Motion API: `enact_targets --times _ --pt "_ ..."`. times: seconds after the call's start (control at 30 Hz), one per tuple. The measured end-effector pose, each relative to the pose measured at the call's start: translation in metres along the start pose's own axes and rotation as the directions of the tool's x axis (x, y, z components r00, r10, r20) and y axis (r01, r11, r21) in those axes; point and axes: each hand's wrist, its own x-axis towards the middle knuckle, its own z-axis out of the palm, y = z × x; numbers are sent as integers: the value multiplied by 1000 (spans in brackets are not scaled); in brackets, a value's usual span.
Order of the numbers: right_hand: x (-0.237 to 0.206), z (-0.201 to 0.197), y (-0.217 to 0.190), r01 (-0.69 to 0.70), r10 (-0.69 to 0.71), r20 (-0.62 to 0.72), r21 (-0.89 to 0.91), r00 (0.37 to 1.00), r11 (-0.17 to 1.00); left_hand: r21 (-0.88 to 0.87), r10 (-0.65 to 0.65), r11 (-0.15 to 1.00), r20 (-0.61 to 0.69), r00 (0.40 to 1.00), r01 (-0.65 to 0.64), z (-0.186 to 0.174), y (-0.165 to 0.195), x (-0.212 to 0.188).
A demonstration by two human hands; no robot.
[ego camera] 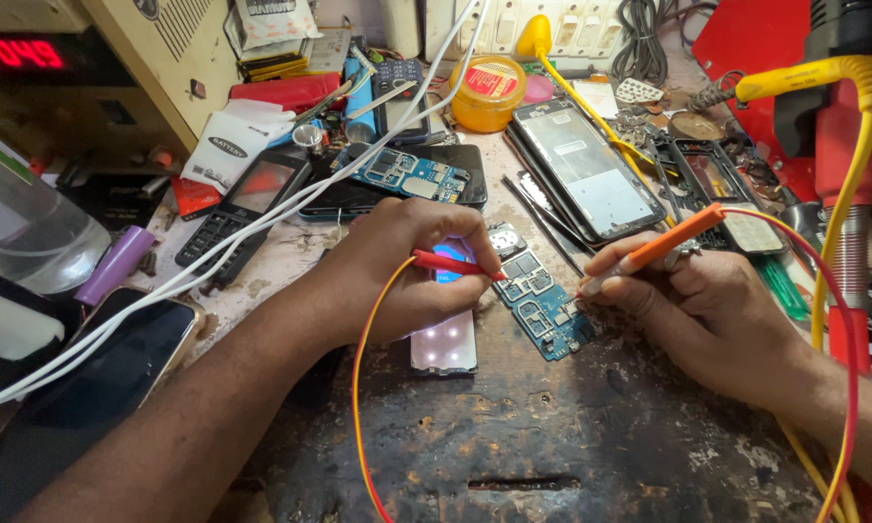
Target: The person holds a disassembled mobile phone and uses tweezers to adjust a small internal component while the screen displays the Jio boot logo. The person then uses a continuity tester with red and orange probes to check points on the exposed motherboard.
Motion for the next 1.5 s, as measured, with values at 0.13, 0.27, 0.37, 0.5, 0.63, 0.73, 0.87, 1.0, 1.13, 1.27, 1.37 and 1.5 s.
enact_targets --times 0.13,0.27,0.37,0.5,0.63,0.73,0.87,1.0,1.13,1.27,1.37,1.5 --pt "-1 1 1 -18 18 -5 13 1000 1000 10 -7 1000 7 1000 7 0 0 0" --pt "-2 0 1 -52 53 1 -45 999 998 -1 -11 1000 13 1000 11 1 0 1" --pt "-1 -2 2 2 -1 4 -79 1000 997 -7 -8 1000 11 1000 9 1 0 0" --pt "-4 -1 8 -12 12 -2 -38 1000 999 -3 -4 1000 5 1000 4 1 0 1" --pt "-7 -4 17 -196 189 50 260 981 945 8 -11 1000 10 1000 11 1 0 1" --pt "-8 -10 18 -47 26 59 391 998 919 3 0 1000 8 1000 0 1 -1 -1" --pt "-6 -12 13 -119 115 40 140 993 983 -11 -8 1000 12 1000 8 1 -2 -1" --pt "-5 -17 12 -93 79 90 165 993 982 -26 39 999 -12 999 -39 1 -2 -1" --pt "-11 -11 23 -136 109 106 286 988 948 -56 19 998 12 1000 -19 1 -2 -1" --pt "-17 -5 40 -40 15 63 420 998 907 -54 -36 998 42 998 38 1 -1 -1" --pt "-18 -5 47 -68 32 84 473 996 879 -53 -63 996 45 997 66 0 0 -1" --pt "-17 -7 44 -163 131 105 405 986 900 -58 -50 997 41 998 52 0 0 -1"
